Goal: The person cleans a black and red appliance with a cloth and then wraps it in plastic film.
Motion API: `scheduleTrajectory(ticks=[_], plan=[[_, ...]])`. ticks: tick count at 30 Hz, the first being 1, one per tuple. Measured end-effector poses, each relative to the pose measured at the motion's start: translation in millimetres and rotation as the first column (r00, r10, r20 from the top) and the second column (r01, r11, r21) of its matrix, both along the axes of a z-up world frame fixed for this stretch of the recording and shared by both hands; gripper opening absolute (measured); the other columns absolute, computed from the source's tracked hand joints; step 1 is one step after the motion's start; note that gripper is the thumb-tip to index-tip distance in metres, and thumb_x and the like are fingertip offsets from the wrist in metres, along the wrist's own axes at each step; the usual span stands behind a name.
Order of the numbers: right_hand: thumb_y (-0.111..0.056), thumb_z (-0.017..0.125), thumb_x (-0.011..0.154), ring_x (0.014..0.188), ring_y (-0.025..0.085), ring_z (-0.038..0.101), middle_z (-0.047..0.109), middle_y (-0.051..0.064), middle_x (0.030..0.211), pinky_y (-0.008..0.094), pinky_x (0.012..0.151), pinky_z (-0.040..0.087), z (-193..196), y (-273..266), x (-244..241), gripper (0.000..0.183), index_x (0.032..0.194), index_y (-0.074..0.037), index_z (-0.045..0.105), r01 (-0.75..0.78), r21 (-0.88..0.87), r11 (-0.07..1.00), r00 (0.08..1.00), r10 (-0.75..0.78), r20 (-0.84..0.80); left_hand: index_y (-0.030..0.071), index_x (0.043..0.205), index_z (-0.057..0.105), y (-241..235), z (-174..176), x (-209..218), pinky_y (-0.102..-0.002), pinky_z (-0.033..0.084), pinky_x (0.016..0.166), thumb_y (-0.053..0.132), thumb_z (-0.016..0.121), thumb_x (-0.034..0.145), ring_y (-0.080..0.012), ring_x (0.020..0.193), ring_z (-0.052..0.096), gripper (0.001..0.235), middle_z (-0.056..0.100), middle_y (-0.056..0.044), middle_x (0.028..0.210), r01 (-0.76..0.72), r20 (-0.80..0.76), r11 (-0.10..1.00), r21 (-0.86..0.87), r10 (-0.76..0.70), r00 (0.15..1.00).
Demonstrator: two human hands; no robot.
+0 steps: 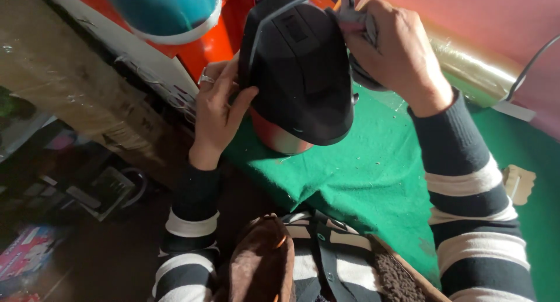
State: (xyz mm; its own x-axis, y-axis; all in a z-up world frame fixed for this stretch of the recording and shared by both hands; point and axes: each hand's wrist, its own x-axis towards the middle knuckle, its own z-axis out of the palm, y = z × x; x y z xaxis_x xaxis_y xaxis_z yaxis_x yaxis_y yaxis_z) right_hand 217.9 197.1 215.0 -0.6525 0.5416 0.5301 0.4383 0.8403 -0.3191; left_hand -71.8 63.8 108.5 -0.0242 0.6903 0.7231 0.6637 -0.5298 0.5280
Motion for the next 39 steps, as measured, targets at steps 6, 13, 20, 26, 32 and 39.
scheduleTrajectory(ticks=[6, 13, 20, 26, 32, 39], plan=[[-0.003, 0.072, 0.103, 0.087, 0.04, 0.068, 0.068, 0.021, 0.097, 0.043, 0.073, 0.054, 24.5, -31.6, -52.3, 0.018, 0.119, 0.0, 0.063, -0.027, 0.257, 0.966, 0.967, 0.09, -0.238, 0.012, 0.157, 0.048, -2.2, 4.1, 2.5, -0.033, 0.055, 0.088, 0.021, 0.067, 0.111, -0.0203, 0.102, 0.062, 0.05, 0.057, -0.009, 0.123, 0.015, 0.065, 0.999, -0.033, -0.013, 0.998], [-0.004, 0.073, 0.097, 0.093, 0.035, 0.068, 0.067, 0.013, 0.102, 0.042, 0.081, 0.054, 12.2, -57.1, -83.4, 0.025, 0.118, -0.004, 0.057, -0.095, 0.234, 0.968, 0.964, 0.148, -0.22, 0.013, 0.158, 0.047, -5.4, 8.6, 3.0, -0.033, 0.055, 0.09, 0.02, 0.068, 0.112, -0.0218, 0.106, 0.063, 0.052, 0.057, -0.01, 0.125, 0.013, 0.053, 0.999, -0.043, -0.011, 0.999], [-0.009, 0.071, 0.097, 0.103, 0.027, 0.065, 0.068, 0.005, 0.103, 0.043, 0.093, 0.05, 3.0, -72.6, -96.2, 0.026, 0.119, -0.007, 0.059, -0.071, 0.532, 0.844, 0.994, 0.104, -0.032, 0.008, 0.161, 0.04, -5.8, 7.3, -1.5, -0.037, 0.053, 0.093, 0.02, 0.067, 0.112, -0.0267, 0.11, 0.058, 0.058, 0.055, -0.013, 0.128, 0.03, -0.015, 0.998, -0.052, -0.031, 0.999], [-0.016, 0.065, 0.098, 0.103, 0.023, 0.06, 0.069, 0.012, 0.119, 0.037, 0.084, 0.047, -8.0, -94.9, -95.7, 0.018, 0.113, -0.007, 0.06, -0.084, 0.685, 0.724, 0.962, -0.122, 0.246, 0.003, 0.159, 0.039, -6.3, 7.5, -9.9, -0.037, 0.054, 0.098, 0.017, 0.065, 0.107, -0.0313, 0.129, 0.052, 0.06, 0.052, -0.009, 0.144, 0.115, -0.043, 0.989, -0.097, -0.12, 0.992], [-0.015, 0.062, 0.095, 0.101, 0.019, 0.058, 0.069, 0.016, 0.121, 0.031, 0.087, 0.044, -12.6, -102.0, -99.4, 0.017, 0.107, -0.006, 0.056, -0.137, 0.935, 0.328, 0.879, -0.394, 0.267, 0.001, 0.16, 0.038, -10.0, 7.0, -20.1, -0.04, 0.055, 0.112, 0.012, 0.053, 0.102, -0.0303, 0.148, 0.049, 0.061, 0.023, -0.014, 0.17, 0.358, 0.189, 0.924, -0.131, -0.331, 0.924], [-0.016, 0.059, 0.099, 0.098, 0.018, 0.061, 0.066, 0.01, 0.105, 0.03, 0.089, 0.045, -18.4, -103.3, -100.1, 0.01, 0.099, -0.007, 0.058, -0.182, 0.92, 0.347, 0.906, -0.306, 0.294, 0.005, 0.158, 0.036, -11.2, 13.9, -9.1, -0.038, 0.052, 0.107, 0.023, 0.044, 0.101, -0.0261, 0.135, 0.057, 0.06, 0.028, -0.013, 0.167, 0.291, 0.314, 0.941, -0.172, -0.228, 0.922]])
